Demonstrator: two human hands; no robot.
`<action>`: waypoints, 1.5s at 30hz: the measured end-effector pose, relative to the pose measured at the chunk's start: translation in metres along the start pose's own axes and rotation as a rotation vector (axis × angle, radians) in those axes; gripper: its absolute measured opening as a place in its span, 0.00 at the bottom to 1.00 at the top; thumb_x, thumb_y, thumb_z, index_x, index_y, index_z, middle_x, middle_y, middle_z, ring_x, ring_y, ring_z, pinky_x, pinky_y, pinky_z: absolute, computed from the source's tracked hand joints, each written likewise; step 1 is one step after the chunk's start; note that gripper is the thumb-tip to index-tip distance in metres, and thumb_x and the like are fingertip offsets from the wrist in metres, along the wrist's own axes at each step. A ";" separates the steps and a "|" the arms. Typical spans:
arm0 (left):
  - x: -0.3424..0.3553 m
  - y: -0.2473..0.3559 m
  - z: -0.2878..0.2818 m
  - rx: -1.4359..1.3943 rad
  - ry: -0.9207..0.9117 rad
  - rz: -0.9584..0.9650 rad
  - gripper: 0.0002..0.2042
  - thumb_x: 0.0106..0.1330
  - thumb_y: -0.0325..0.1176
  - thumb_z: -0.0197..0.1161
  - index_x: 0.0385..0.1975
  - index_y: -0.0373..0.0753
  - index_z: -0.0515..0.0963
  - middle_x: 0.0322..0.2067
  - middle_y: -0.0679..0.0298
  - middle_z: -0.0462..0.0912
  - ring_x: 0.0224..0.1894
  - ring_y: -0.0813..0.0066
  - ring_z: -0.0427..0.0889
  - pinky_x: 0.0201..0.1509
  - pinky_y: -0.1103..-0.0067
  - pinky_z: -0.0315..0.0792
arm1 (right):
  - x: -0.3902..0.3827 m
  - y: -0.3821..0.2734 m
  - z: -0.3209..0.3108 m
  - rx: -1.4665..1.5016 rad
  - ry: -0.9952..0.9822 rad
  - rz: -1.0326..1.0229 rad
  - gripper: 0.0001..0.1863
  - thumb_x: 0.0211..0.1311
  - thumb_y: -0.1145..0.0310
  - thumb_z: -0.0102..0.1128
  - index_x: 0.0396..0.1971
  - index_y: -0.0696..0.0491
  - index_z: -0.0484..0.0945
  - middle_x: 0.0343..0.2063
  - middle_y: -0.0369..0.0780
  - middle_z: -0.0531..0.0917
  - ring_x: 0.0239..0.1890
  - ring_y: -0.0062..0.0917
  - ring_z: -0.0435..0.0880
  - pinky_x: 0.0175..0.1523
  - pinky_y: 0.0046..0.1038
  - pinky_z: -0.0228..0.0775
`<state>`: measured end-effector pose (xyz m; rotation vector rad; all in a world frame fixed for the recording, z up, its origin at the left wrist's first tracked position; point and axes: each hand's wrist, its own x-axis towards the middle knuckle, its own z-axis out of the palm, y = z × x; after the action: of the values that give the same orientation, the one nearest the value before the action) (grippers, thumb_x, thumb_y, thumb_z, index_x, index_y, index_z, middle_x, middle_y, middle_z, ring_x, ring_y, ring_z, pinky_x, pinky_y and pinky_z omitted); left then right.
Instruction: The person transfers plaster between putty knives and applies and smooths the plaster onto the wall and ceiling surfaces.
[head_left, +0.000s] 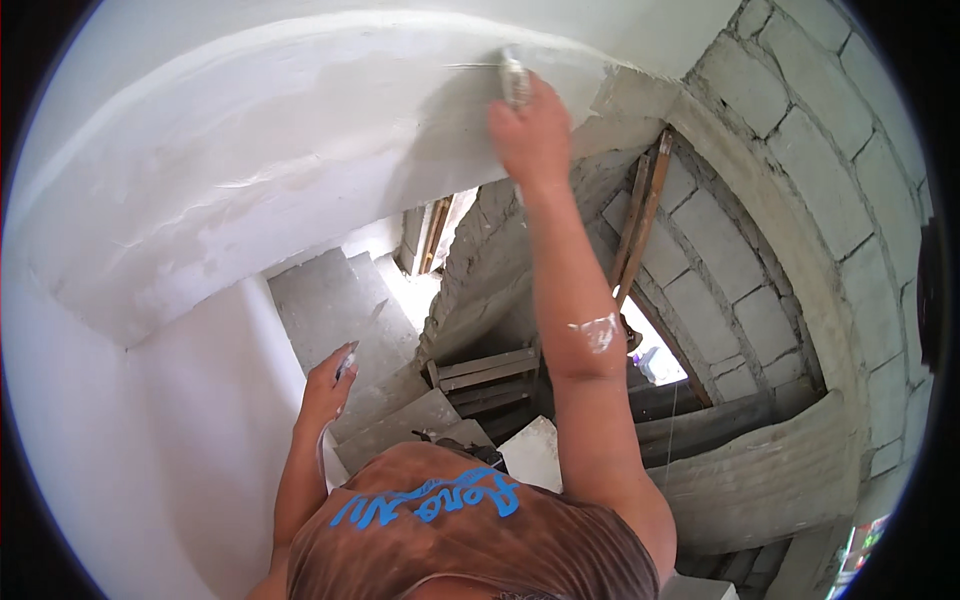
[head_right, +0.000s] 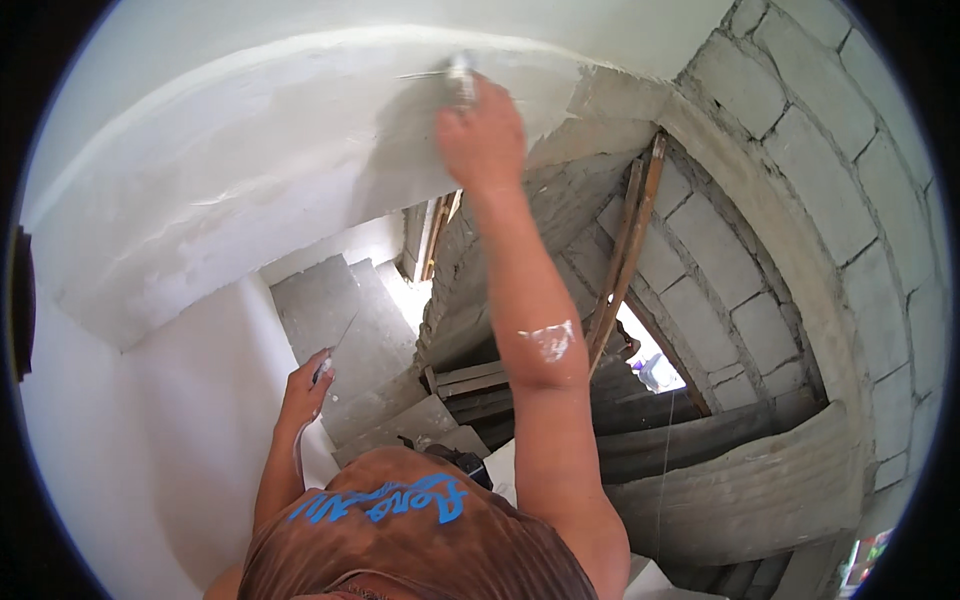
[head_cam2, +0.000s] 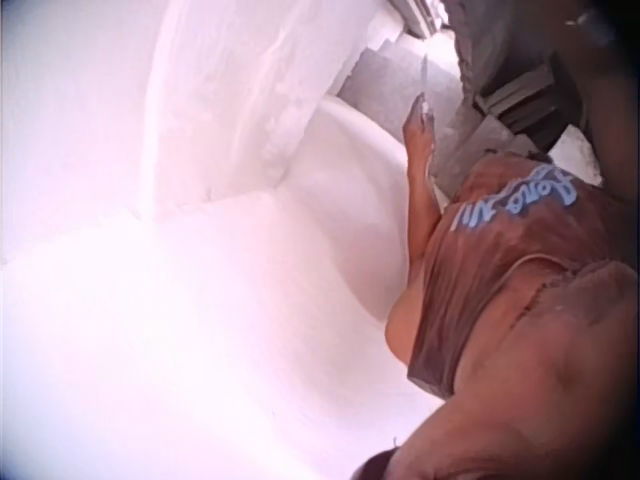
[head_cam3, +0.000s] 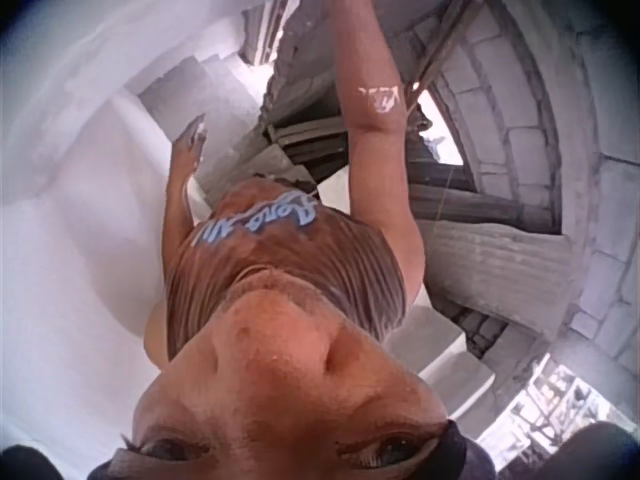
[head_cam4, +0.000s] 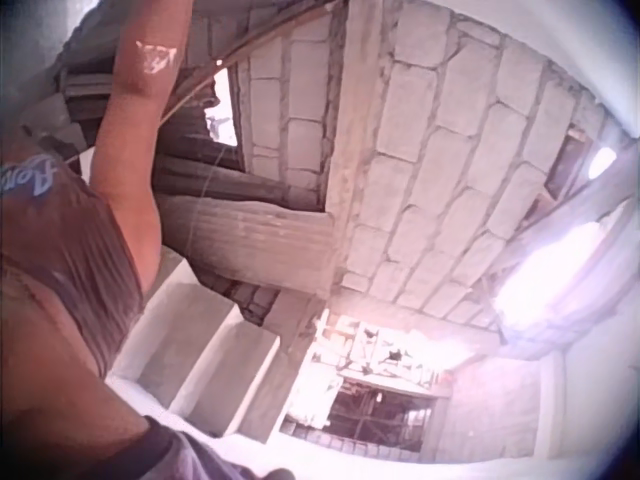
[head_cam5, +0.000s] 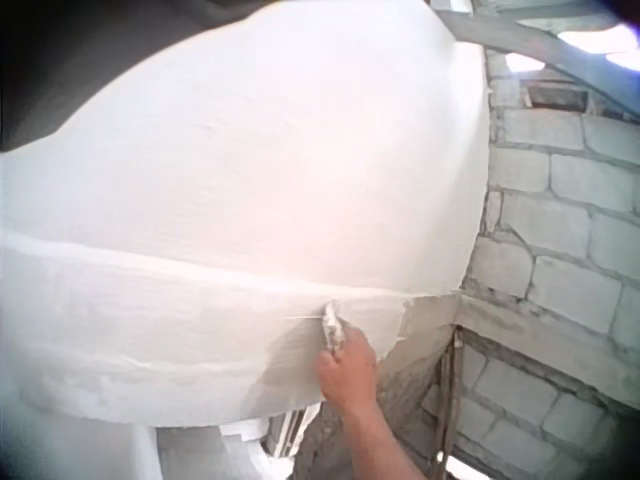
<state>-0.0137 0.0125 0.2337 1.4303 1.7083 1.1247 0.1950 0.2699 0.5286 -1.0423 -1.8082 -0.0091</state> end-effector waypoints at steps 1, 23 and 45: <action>0.005 0.004 0.001 0.005 -0.013 0.046 0.20 0.70 0.33 0.58 0.61 0.38 0.73 0.58 0.48 0.78 0.60 0.55 0.78 0.62 0.72 0.70 | -0.008 -0.016 0.005 -0.017 0.018 -0.050 0.28 0.55 0.62 0.57 0.56 0.57 0.74 0.53 0.50 0.78 0.55 0.43 0.77 0.60 0.40 0.71; -0.018 0.092 -0.022 -0.914 0.007 -0.196 0.13 0.72 0.35 0.51 0.50 0.34 0.69 0.27 0.57 0.78 0.13 0.77 0.69 0.12 0.81 0.62 | -0.163 -0.016 -0.037 1.220 -0.403 -0.215 0.20 0.61 0.83 0.60 0.53 0.53 0.79 0.56 0.48 0.80 0.62 0.39 0.76 0.66 0.40 0.65; -0.028 0.095 -0.008 -0.007 -0.002 0.409 0.19 0.67 0.28 0.61 0.58 0.36 0.77 0.32 0.59 0.79 0.31 0.71 0.76 0.37 0.78 0.72 | -0.297 0.068 0.033 1.968 -0.330 1.193 0.22 0.65 0.67 0.52 0.58 0.58 0.71 0.49 0.45 0.82 0.50 0.38 0.83 0.59 0.41 0.74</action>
<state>0.0264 -0.0125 0.3216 1.8284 1.4426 1.3352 0.2504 0.1362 0.2591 -0.3319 -0.4038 2.1697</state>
